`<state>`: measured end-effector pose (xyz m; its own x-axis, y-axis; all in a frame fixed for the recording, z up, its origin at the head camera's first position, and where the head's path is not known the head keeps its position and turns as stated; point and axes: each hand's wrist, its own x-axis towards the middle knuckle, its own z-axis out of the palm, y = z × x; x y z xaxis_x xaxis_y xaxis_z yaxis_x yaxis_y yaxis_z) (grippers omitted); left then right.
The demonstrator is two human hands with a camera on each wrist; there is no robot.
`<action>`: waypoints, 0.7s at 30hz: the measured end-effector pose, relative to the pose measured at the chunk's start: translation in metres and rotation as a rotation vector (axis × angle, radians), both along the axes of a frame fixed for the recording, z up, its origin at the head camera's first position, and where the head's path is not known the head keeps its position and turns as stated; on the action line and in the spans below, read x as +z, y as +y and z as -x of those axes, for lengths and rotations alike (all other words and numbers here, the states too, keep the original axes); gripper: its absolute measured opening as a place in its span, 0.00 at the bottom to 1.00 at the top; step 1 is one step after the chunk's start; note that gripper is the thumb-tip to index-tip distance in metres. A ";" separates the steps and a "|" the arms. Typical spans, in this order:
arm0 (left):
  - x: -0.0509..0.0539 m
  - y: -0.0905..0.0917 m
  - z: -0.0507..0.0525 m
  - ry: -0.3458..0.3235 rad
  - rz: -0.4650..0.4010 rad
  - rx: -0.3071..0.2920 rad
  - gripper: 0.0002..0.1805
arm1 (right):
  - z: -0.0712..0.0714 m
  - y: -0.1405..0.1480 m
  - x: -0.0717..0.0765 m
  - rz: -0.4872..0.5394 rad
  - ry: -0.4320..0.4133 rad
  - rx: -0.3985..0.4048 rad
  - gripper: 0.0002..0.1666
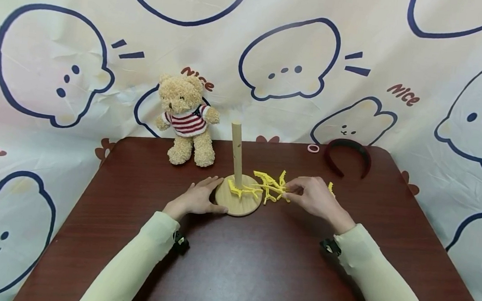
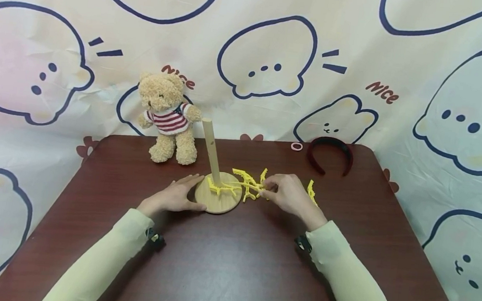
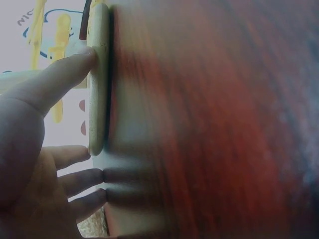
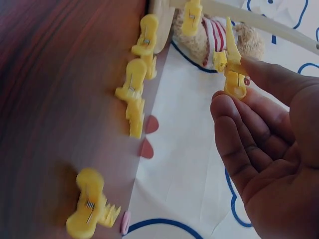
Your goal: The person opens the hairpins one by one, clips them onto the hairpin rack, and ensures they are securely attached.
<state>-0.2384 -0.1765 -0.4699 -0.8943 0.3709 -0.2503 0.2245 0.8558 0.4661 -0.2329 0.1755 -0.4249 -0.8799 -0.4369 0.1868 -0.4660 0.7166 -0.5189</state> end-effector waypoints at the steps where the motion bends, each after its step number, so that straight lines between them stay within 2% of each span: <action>1: 0.000 0.000 0.000 0.000 0.002 0.000 0.57 | 0.001 -0.003 0.001 0.000 0.004 0.008 0.13; 10: 0.001 0.001 -0.001 -0.007 0.003 0.002 0.57 | 0.005 -0.028 0.004 -0.008 -0.003 0.057 0.12; 16: 0.002 0.001 -0.002 -0.008 0.004 0.004 0.57 | 0.009 -0.037 0.003 -0.019 0.022 0.080 0.12; 21: 0.000 0.000 -0.001 -0.007 0.012 0.002 0.58 | 0.012 -0.043 0.004 -0.043 0.011 0.085 0.13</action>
